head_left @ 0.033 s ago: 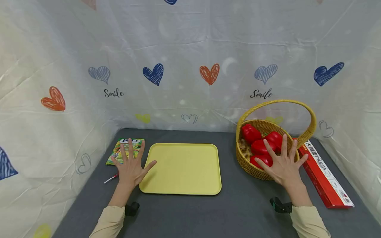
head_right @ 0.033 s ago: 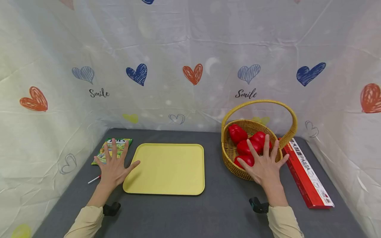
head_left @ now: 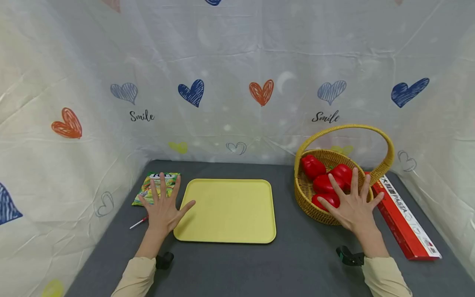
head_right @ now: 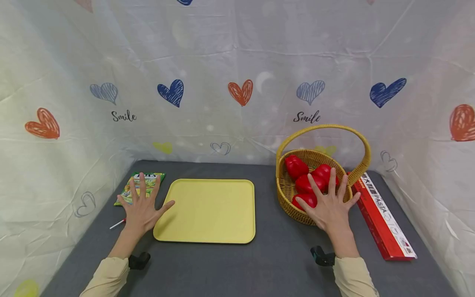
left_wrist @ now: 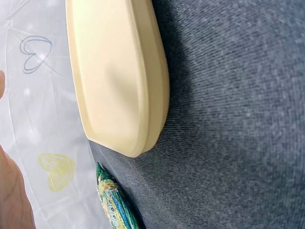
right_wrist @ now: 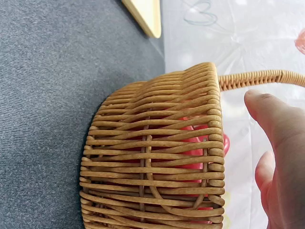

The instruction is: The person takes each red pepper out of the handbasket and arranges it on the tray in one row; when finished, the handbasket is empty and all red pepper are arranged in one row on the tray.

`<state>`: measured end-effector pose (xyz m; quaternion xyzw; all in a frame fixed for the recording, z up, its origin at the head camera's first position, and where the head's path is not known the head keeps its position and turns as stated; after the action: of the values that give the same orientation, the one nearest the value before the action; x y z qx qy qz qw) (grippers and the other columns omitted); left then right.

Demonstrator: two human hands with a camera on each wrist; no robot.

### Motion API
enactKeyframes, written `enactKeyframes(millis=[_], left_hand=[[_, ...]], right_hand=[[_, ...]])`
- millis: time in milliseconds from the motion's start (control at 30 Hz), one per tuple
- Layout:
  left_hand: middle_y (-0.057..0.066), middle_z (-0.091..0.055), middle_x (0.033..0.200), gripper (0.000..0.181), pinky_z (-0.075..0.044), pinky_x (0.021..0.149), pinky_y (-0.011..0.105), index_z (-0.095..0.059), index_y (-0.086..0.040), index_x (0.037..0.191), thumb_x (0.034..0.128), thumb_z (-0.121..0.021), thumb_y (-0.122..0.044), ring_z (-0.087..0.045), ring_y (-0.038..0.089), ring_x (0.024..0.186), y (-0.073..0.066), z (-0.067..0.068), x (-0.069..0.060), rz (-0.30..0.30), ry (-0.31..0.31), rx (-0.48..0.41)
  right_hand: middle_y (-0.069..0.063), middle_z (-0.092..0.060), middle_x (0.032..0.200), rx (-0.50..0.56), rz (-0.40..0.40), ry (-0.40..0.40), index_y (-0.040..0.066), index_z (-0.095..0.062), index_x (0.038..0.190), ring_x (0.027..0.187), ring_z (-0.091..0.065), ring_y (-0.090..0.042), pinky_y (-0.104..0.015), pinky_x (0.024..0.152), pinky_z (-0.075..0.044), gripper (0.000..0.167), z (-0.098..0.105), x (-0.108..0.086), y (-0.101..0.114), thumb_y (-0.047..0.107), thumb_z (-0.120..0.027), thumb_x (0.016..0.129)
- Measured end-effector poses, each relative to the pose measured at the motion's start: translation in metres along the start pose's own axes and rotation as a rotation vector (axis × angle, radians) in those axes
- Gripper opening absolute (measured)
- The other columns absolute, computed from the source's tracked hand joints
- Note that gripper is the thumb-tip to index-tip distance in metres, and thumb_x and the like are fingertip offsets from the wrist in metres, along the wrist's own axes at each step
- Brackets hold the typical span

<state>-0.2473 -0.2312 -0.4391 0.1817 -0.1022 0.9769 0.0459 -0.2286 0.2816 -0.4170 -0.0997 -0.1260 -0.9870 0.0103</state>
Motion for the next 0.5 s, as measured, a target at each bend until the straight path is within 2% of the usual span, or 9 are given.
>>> enactKeyframes(millis=[200,500], left_hand=[[0.006,0.019,0.159,0.095,0.004,0.095,0.08,-0.004,-0.037,0.155,0.081,-0.053,-0.072,0.02,0.037,0.142,-0.0004,-0.0023,0.0003,-0.01,-0.005,-0.01],[0.003,0.02,0.159,0.095,0.005,0.095,0.079,-0.004,-0.036,0.155,0.0812,-0.053,-0.071,0.02,0.034,0.143,-0.003,-0.007,-0.0041,-0.016,0.021,-0.032]], right_hand=[[-0.007,0.04,0.15,0.009,0.001,-0.009,0.022,-0.016,0.155,0.133,0.038,-0.04,-0.08,0.085,0.017,0.084,0.0015,-0.0009,0.0006,0.066,-0.043,0.089],[-0.009,0.037,0.152,0.02,-0.002,-0.015,0.022,-0.014,0.155,0.135,0.034,-0.041,-0.081,0.086,0.015,0.084,0.0026,-0.0016,-0.0023,0.066,-0.042,0.089]])
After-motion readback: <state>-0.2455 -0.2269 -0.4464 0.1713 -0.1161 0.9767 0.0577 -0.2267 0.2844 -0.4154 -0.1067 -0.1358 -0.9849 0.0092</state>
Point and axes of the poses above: each hand's wrist, its own x-axis towards the middle knuckle, its own z-axis out of the back of the hand, y = z × x, the point moved 6 cm from there along x, towards the middle knuckle
